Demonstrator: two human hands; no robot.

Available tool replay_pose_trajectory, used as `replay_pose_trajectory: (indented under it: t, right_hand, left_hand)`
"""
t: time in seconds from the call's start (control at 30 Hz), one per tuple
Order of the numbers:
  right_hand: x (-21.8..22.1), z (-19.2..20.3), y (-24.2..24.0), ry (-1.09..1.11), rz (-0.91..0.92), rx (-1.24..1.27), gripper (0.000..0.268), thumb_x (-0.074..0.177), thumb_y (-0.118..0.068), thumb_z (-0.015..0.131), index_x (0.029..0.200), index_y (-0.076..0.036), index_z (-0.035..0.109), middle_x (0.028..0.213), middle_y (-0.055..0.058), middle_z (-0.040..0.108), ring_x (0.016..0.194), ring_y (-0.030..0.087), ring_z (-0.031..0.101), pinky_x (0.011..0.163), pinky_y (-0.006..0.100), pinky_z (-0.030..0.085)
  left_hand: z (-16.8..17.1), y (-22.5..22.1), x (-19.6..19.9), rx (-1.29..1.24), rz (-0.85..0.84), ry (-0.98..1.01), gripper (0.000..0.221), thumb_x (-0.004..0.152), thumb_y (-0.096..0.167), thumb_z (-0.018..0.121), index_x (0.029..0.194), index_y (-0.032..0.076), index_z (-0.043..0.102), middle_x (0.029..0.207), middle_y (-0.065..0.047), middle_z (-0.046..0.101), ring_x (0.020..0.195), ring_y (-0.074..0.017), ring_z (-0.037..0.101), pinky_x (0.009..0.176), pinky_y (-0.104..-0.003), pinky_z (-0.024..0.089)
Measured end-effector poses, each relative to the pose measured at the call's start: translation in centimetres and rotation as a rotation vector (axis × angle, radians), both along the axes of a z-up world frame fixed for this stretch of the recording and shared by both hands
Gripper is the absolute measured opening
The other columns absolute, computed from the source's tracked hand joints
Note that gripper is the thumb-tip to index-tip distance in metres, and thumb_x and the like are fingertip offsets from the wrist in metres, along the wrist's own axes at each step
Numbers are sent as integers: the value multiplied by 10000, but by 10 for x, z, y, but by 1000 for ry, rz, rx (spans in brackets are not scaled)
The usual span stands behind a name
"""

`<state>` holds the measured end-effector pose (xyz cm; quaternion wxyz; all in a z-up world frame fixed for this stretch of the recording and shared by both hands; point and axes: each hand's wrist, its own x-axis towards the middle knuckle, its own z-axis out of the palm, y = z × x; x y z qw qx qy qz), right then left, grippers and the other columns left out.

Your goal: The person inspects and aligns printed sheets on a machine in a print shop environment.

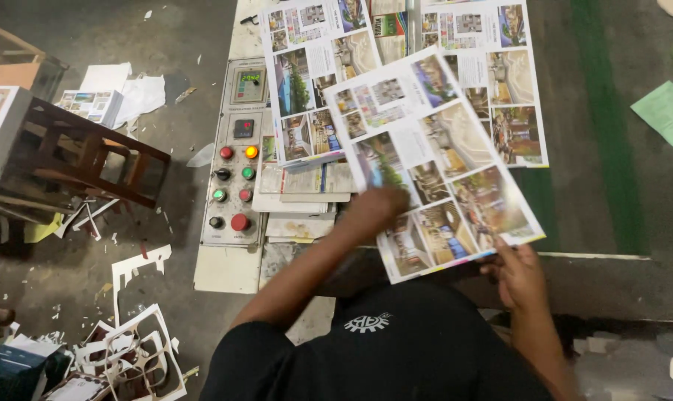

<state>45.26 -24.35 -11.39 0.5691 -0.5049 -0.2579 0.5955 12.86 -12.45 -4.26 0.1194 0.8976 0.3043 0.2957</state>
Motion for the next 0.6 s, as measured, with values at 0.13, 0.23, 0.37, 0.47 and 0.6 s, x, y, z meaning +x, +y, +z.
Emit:
replay_pose_trajectory:
  t: [0.13, 0.23, 0.37, 0.47, 0.6]
  right_hand:
    - [37, -26, -14, -34, -102, -13, 252, 1040, -161, 621, 1271, -67, 585, 1049, 63, 723, 792, 149, 694, 566, 310, 558]
    - [70, -52, -29, -4, -161, -44, 235, 1070, -151, 642, 1276, -64, 569, 1053, 88, 708, 790, 198, 702, 592, 330, 567]
    - [88, -40, -48, -79, -223, -132, 299, 1056, -155, 618, 1348, -109, 566, 1111, 67, 704, 803, 204, 705, 585, 315, 548]
    - [103, -48, -61, -86, -238, -178, 304, 1069, -157, 609, 1362, -95, 560, 1123, 75, 700, 820, 216, 707, 591, 320, 548]
    - [98, -44, -79, -119, -233, -194, 297, 1104, -151, 587, 1383, -57, 547, 1156, 103, 699, 884, 223, 709, 639, 317, 566]
  left_hand:
    - [-7, 74, -64, 40, 367, 137, 109, 868, 126, 694, 957, 80, 737, 969, -134, 749, 883, -314, 734, 800, -431, 599]
    - [6, 103, -98, 626, 562, 256, 390, 655, 575, 658, 750, 198, 683, 1047, -147, 776, 913, -317, 756, 771, -478, 591]
    - [28, 116, -117, 85, 493, 483, 407, 774, 449, 780, 951, 83, 762, 1046, -137, 766, 907, -327, 738, 727, -476, 570]
    - [42, 127, -122, -191, 511, 605, 295, 850, 437, 773, 950, 159, 768, 961, -110, 766, 829, -319, 729, 735, -471, 566]
    - [48, 137, -140, -130, 411, 361, 126, 854, 274, 758, 926, 171, 766, 809, -123, 720, 731, -352, 687, 639, -469, 537]
